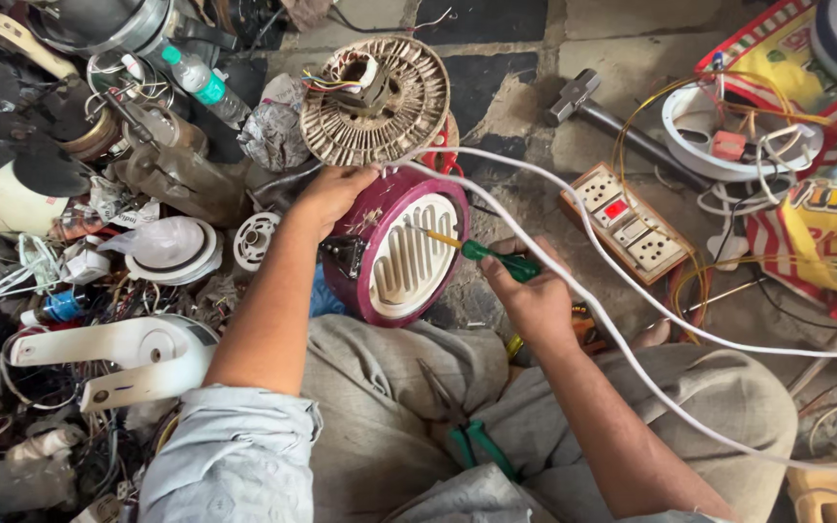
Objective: The person sits on the floor and repairs a disassembled electric heater. They use pliers to strip and connect wires to the heating element and a screwdriver to tighten screws on the internal components. The person repeatedly adjusts the wiring and checks the connections within the heater's casing.
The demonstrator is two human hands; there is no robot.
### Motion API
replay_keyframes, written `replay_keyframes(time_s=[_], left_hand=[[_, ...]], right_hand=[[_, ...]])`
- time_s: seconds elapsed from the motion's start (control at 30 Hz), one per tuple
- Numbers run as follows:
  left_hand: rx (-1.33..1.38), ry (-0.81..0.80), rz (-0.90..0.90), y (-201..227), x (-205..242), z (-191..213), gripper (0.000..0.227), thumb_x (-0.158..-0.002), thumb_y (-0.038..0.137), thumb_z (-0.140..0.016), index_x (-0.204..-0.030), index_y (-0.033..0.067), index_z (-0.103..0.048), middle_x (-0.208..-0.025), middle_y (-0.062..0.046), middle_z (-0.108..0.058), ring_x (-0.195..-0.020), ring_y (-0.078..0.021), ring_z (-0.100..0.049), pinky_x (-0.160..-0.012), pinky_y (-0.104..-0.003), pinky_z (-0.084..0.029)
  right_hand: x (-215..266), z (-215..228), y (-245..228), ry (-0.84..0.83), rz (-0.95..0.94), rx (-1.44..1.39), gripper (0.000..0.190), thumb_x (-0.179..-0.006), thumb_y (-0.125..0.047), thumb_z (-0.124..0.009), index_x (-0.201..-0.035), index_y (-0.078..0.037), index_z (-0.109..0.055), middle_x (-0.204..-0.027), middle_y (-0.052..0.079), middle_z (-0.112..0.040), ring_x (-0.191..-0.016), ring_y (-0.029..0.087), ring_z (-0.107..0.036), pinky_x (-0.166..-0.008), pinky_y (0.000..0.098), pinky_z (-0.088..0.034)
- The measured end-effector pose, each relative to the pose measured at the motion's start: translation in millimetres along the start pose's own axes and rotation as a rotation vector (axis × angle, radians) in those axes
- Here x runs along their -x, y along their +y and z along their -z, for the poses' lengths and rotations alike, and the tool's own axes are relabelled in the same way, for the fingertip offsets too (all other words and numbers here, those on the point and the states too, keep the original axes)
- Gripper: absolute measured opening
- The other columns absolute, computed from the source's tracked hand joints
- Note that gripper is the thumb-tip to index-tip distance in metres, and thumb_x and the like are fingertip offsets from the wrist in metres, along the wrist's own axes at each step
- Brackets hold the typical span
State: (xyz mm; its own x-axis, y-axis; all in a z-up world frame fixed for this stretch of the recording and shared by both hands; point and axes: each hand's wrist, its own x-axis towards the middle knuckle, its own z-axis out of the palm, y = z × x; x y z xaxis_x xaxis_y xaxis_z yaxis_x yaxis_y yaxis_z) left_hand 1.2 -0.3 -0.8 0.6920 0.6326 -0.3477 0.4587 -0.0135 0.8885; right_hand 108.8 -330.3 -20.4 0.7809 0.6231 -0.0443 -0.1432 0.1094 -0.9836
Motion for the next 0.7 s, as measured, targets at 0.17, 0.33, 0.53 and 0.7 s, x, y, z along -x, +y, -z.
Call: replay_keyframes(time_s=[0.17,0.33,0.53,0.7], left_hand=[[0.091,-0.046,0.090,-1.7,-1.4,1.5,0.036,-0.100,0.033,-0.066,-0.118,0.0032,-0.073,-0.111,-0.007,-0.077,-0.094,-0.0131,-0.070,-0.086,-0.030,-0.056],[0.142,-0.109,0.142,-4.5,-6.9,3.9,0.039,-0.100,0.035,-0.064,-0.126,0.0063,-0.070,-0.117,-0.006,-0.076,-0.100,-0.0136,-0.070,-0.091,-0.032,-0.055],[0.099,-0.127,0.151,-2.3,-10.2,0.7,0.042,-0.099,0.038,-0.061,-0.131,0.0114,-0.065,-0.124,-0.002,-0.073,-0.106,-0.0113,-0.069,-0.095,-0.031,-0.054],[0.097,-0.129,0.181,-4.7,-11.1,1.0,0.041,-0.101,0.037,-0.059,-0.130,0.0088,-0.067,-0.120,-0.006,-0.075,-0.101,-0.0142,-0.070,-0.093,-0.033,-0.056]], right_hand=[[11.1,-6.2,10.6,0.051,0.022,-0.142,0.013,-0.092,-0.005,-0.077,-0.101,0.000,-0.069,-0.094,0.005,-0.072,-0.084,0.009,-0.067,-0.078,0.0237,-0.056],[3.5,-8.4,13.1,0.083,-0.030,-0.239,0.013,-0.093,-0.002,-0.073,-0.102,0.001,-0.065,-0.096,0.009,-0.073,-0.087,0.015,-0.074,-0.080,0.0278,-0.062],[2.4,-4.3,14.7,0.078,-0.034,-0.258,0.011,-0.094,0.000,-0.071,-0.102,0.002,-0.064,-0.098,0.011,-0.073,-0.088,0.016,-0.075,-0.081,0.0296,-0.064],[0.3,-5.6,10.6,0.062,-0.071,-0.291,0.013,-0.093,-0.002,-0.072,-0.102,0.000,-0.064,-0.097,0.012,-0.073,-0.088,0.017,-0.076,-0.082,0.0305,-0.065]])
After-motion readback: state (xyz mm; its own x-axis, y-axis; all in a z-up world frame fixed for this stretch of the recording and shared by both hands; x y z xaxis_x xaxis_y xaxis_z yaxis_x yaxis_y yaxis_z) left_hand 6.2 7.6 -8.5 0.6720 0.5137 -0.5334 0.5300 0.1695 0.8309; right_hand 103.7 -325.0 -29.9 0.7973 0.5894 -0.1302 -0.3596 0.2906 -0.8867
